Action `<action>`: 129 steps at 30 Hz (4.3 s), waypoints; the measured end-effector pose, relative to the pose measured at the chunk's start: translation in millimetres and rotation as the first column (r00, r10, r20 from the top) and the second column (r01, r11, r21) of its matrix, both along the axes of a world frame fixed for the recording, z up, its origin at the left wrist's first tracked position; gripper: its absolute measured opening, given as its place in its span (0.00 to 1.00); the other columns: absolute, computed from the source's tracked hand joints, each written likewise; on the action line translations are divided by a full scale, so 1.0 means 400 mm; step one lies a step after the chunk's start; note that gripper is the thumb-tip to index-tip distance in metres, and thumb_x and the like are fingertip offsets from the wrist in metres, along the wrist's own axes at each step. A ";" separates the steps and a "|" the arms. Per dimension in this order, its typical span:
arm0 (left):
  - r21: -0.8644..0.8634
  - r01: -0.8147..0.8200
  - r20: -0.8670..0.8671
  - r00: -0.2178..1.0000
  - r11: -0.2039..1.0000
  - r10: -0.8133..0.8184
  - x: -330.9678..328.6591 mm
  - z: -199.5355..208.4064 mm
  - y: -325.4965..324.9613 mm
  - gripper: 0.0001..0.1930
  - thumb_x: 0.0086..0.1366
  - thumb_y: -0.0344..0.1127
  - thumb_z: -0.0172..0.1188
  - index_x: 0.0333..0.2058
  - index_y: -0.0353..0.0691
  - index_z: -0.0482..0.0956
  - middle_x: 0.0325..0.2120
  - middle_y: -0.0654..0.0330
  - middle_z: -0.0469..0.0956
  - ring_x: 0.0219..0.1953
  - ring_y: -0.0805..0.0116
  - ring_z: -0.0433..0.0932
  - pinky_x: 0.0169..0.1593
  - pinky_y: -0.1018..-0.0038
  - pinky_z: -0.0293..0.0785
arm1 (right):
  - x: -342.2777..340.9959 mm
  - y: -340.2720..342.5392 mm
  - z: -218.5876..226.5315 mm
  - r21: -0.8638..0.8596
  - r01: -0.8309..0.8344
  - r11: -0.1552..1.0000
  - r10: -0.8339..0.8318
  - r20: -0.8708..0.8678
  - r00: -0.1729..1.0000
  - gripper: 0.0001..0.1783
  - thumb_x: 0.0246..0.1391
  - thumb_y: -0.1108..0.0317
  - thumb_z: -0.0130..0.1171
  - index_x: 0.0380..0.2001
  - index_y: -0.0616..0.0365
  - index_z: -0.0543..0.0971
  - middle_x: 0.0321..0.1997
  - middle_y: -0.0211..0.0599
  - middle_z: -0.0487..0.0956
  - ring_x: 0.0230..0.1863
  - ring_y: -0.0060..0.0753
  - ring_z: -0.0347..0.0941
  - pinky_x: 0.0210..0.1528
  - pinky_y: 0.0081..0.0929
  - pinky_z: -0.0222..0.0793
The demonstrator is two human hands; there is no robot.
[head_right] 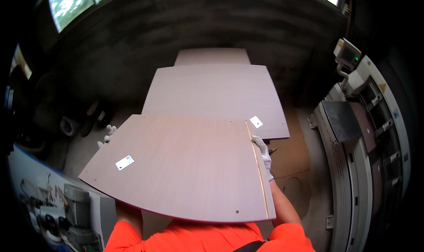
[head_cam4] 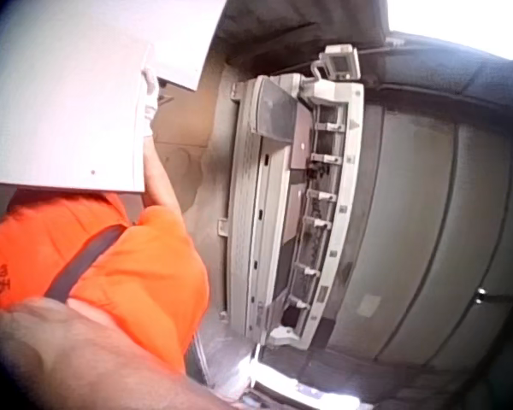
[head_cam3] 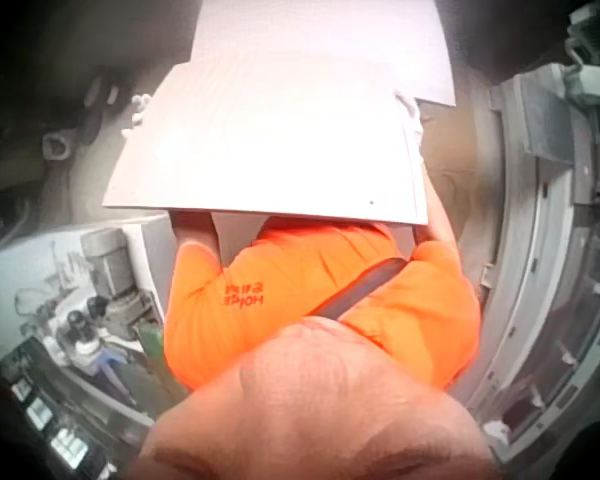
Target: The person picks up large rectangular wood panels from a stack and places them onto a machine conveyor belt. They use a handheld tool to apply a substance to the edges of the panels as they move along the belt. The person then removes the treated panels and stacks them on the floor.
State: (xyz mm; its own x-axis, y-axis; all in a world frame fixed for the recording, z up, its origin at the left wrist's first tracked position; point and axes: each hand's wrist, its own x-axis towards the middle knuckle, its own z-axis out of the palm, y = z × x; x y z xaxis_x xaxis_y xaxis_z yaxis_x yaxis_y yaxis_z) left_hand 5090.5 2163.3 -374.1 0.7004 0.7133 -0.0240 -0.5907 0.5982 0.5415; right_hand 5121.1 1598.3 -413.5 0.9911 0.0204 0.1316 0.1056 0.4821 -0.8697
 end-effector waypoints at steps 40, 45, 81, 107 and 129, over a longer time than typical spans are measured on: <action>-0.552 0.133 -0.459 0.776 0.823 -0.433 -0.787 -0.382 -0.010 0.20 0.77 0.54 0.53 0.49 0.41 0.76 0.43 0.52 0.82 0.45 0.48 0.83 0.47 0.49 0.82 | -0.155 0.485 0.335 -0.710 -0.688 -0.151 0.419 -0.676 0.606 0.14 0.52 0.61 0.72 0.35 0.60 0.84 0.26 0.31 0.82 0.27 0.22 0.76 0.31 0.26 0.72; -0.559 -0.125 -0.561 0.785 0.820 -0.263 -1.099 -0.442 0.016 0.20 0.77 0.54 0.53 0.50 0.42 0.76 0.46 0.53 0.81 0.49 0.49 0.81 0.51 0.49 0.80 | -0.105 0.666 0.156 -0.729 -0.607 0.316 0.371 -0.494 0.786 0.15 0.44 0.59 0.72 0.25 0.62 0.83 0.18 0.29 0.77 0.19 0.23 0.69 0.23 0.28 0.66; 0.752 -0.191 -0.263 -0.965 0.630 0.022 -2.338 -0.538 0.398 0.30 0.69 0.50 0.57 0.63 0.36 0.74 0.68 0.47 0.68 0.73 0.42 0.60 0.77 0.46 0.48 | -1.007 2.151 -0.252 -0.733 -0.061 -0.677 0.695 -0.609 -0.382 0.19 0.56 0.56 0.72 0.42 0.60 0.87 0.32 0.33 0.85 0.34 0.27 0.79 0.39 0.31 0.73; 0.755 -0.389 -0.277 -0.919 0.528 -0.282 -2.958 -0.488 0.491 0.27 0.69 0.46 0.58 0.60 0.35 0.76 0.67 0.47 0.70 0.71 0.44 0.63 0.76 0.49 0.53 | -1.432 2.272 -0.352 -0.678 0.060 -0.732 0.652 -0.724 -0.225 0.22 0.58 0.53 0.73 0.46 0.60 0.87 0.39 0.34 0.88 0.41 0.29 0.81 0.49 0.30 0.75; 0.767 -0.152 -0.212 -0.977 0.623 0.024 -2.959 -0.476 0.689 0.27 0.68 0.47 0.58 0.59 0.36 0.77 0.65 0.48 0.72 0.70 0.43 0.64 0.75 0.47 0.53 | -1.719 2.380 -0.094 -0.863 0.104 -0.495 0.757 -0.487 -0.436 0.29 0.61 0.45 0.63 0.59 0.50 0.80 0.43 0.56 0.85 0.49 0.59 0.83 0.51 0.45 0.77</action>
